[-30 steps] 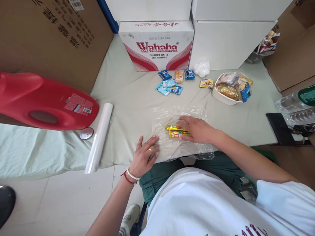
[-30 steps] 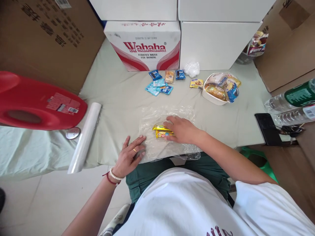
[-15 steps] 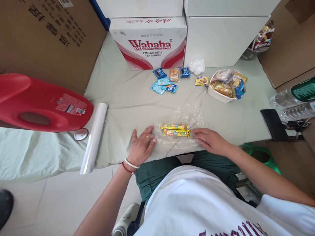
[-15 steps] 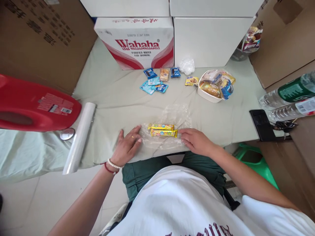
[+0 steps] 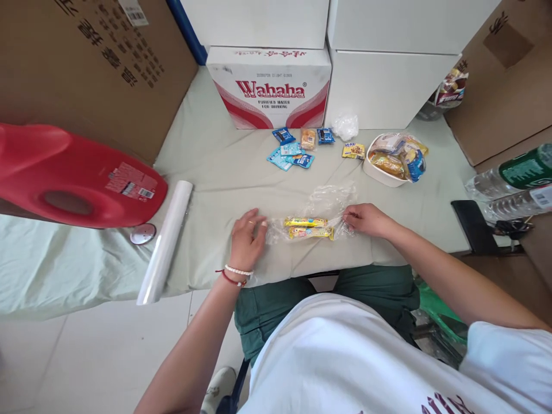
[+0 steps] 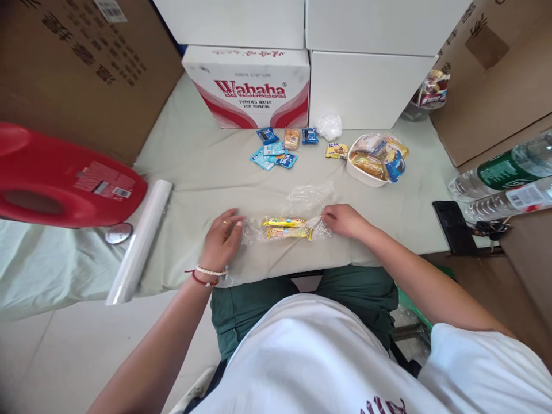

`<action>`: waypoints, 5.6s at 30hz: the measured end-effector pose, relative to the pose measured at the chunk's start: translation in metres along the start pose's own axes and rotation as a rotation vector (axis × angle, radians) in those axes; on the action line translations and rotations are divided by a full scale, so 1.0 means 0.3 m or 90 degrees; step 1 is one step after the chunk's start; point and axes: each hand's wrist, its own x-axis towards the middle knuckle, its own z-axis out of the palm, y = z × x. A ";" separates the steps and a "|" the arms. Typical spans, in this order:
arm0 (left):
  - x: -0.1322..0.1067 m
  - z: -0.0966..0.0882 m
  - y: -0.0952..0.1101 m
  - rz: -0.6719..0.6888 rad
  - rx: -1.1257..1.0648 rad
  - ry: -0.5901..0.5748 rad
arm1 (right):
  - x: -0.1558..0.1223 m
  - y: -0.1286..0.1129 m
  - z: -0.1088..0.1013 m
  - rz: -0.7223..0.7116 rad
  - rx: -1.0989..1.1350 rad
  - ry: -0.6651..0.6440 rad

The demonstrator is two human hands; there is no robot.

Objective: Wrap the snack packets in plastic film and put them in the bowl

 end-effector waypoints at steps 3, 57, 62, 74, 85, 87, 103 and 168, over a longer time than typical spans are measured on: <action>-0.010 -0.029 0.002 0.096 -0.030 0.045 | 0.013 -0.008 -0.010 -0.033 -0.040 0.024; 0.030 -0.057 0.029 0.127 0.050 -0.278 | 0.076 0.075 0.020 -0.037 0.098 -0.001; 0.071 0.005 -0.007 0.015 -0.058 -0.127 | 0.084 0.121 0.002 -0.050 0.166 -0.021; 0.115 0.076 0.038 -0.192 0.235 0.070 | 0.158 -0.089 -0.161 -0.070 -0.282 0.185; 0.081 0.105 0.015 -0.198 0.206 0.136 | 0.394 -0.364 0.027 -0.217 -0.312 -0.049; 0.085 0.102 0.019 -0.209 0.194 0.130 | 0.324 -0.356 0.034 -0.310 -0.307 -0.049; 0.060 0.090 0.239 -0.182 -0.181 0.039 | 0.038 -0.150 0.204 -0.432 -0.357 -0.019; -0.091 0.192 0.354 -0.220 -0.682 -0.068 | -0.062 -0.205 0.295 -0.147 0.507 0.052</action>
